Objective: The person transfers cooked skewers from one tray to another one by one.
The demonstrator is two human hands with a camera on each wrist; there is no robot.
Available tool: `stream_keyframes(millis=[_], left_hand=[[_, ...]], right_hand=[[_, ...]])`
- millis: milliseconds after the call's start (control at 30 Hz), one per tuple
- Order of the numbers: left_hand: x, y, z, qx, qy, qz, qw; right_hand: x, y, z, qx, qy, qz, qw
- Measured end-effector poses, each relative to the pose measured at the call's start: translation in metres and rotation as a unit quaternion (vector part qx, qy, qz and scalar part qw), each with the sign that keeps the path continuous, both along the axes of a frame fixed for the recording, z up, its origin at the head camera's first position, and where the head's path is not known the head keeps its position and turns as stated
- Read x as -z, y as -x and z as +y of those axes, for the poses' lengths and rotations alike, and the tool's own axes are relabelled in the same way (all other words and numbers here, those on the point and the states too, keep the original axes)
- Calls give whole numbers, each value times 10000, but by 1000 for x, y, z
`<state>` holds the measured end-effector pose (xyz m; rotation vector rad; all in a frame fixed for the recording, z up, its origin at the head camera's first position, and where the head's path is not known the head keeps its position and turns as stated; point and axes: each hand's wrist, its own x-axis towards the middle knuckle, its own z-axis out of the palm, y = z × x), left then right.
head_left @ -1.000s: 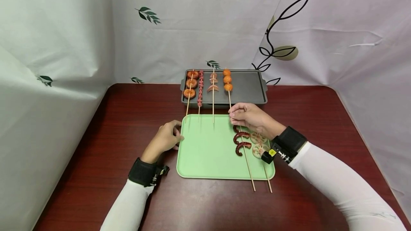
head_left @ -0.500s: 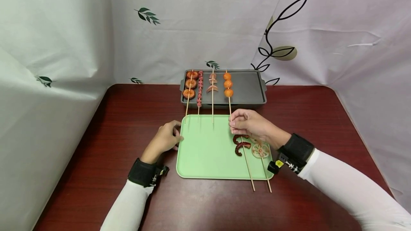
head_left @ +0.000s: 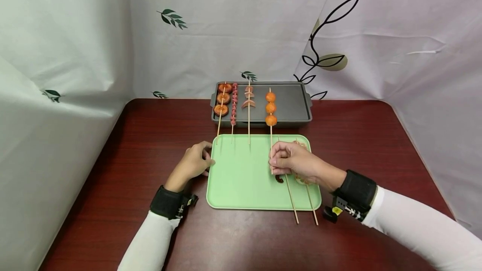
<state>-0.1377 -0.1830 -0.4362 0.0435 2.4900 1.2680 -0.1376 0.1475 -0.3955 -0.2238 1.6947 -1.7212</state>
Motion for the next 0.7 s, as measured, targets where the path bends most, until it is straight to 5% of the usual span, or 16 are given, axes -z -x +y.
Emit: stream_keyframes(millis=[700], left_hand=[[3, 1, -1, 11, 13, 78, 10000]], right_hand=[[11, -44, 0, -356, 9, -394, 9986]])
